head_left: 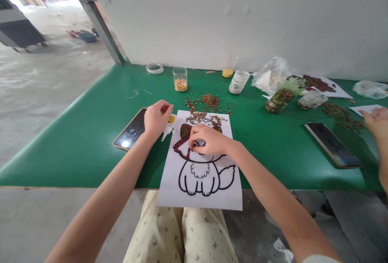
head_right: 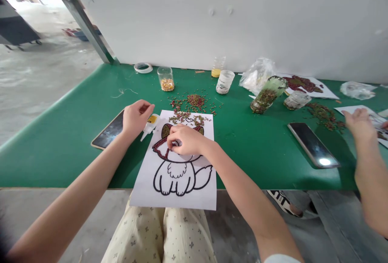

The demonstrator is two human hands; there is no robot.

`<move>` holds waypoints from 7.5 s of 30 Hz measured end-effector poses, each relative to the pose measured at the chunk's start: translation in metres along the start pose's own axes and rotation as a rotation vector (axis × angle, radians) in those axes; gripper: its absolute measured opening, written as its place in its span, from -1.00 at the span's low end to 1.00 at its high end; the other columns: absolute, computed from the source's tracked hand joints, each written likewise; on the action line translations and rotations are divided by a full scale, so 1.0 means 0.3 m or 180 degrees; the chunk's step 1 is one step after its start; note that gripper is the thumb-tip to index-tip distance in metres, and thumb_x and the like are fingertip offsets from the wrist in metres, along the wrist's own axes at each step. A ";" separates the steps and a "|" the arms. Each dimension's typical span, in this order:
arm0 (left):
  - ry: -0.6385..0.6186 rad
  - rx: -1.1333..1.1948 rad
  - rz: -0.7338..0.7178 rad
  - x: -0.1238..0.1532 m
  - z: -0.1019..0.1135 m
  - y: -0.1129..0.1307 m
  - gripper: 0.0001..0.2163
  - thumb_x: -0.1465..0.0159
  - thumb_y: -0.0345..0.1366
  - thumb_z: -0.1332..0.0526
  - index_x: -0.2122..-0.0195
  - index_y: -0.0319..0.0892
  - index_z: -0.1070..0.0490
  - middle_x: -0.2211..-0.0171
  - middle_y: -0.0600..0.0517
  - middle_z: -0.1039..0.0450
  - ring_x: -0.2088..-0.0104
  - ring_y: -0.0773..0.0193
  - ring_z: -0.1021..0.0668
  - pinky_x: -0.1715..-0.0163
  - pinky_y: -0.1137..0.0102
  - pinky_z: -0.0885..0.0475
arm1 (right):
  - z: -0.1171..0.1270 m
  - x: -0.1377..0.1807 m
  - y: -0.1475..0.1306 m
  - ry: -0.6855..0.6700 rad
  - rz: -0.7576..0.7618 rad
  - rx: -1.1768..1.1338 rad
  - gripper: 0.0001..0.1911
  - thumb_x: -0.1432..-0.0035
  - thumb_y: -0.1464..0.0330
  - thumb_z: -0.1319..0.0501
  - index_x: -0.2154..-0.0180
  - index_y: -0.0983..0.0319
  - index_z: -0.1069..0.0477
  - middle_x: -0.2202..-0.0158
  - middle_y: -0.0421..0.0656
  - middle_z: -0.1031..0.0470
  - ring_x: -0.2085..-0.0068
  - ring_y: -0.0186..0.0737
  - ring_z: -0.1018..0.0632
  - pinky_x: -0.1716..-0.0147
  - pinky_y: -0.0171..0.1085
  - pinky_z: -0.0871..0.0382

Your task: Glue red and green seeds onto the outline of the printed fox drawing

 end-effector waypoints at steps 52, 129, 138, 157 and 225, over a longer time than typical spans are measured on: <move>0.0705 0.0332 -0.0480 0.057 0.046 -0.008 -0.76 -0.24 -0.16 -0.13 0.45 -0.19 -0.44 0.27 -0.06 -0.39 0.25 0.23 -0.45 0.34 0.36 -0.39 | 0.151 0.197 0.288 0.3538 -0.2399 0.0575 -0.89 -0.06 0.31 -0.23 0.41 0.21 -0.47 0.29 -0.10 -0.54 0.26 -0.16 -0.50 0.20 -0.23 -0.34; -0.0588 0.0252 -0.0223 0.061 -0.034 -0.028 -0.76 -0.12 -0.21 -0.17 0.22 -0.19 -0.42 0.18 -0.08 -0.43 0.12 0.10 -0.45 0.03 0.22 -0.35 | 0.170 0.115 0.388 0.2470 -0.2074 0.0938 -0.76 -0.11 0.44 -0.08 0.20 0.19 -0.44 0.11 -0.10 -0.42 0.33 -0.24 -0.45 0.31 -0.26 -0.32; -0.1039 0.0160 -0.0117 0.060 0.000 -0.023 -0.55 -0.04 -0.20 -0.25 0.01 -0.19 -0.39 0.09 -0.09 -0.45 0.06 0.06 -0.48 0.00 0.21 -0.35 | 0.126 0.063 0.357 0.1527 -0.1258 0.1298 -0.55 -0.01 0.68 0.03 0.27 0.17 -0.51 0.05 -0.11 -0.38 0.03 -0.14 -0.38 0.05 -0.15 -0.31; -0.1365 0.3125 0.1620 0.060 0.064 0.027 -0.61 0.04 -0.34 -0.31 0.15 -0.15 -0.31 0.31 0.04 -0.46 0.39 0.24 -0.60 0.42 0.40 -0.46 | 0.128 0.074 0.369 0.2023 -0.1368 0.1133 -0.57 -0.08 0.64 0.07 0.24 0.22 -0.49 0.13 -0.06 -0.41 0.07 -0.11 -0.39 0.04 -0.16 -0.30; -0.1065 0.1170 -0.1343 0.114 0.037 0.078 -0.87 -0.16 -0.18 -0.28 0.34 -0.08 -0.54 0.13 -0.03 -0.49 -0.01 0.11 -0.40 -0.07 0.13 -0.31 | -0.028 -0.046 0.027 0.1573 -0.0534 -0.0657 -0.79 -0.26 0.29 -0.08 0.07 0.14 -0.30 0.41 -0.25 -0.40 0.42 -0.31 -0.40 0.39 -0.30 -0.25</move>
Point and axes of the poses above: each hand's wrist, its own x-axis away from the middle knuckle, its own z-axis out of the back of the hand, y = z × x, the point moved 1 cm from there along -x, towards the middle knuckle
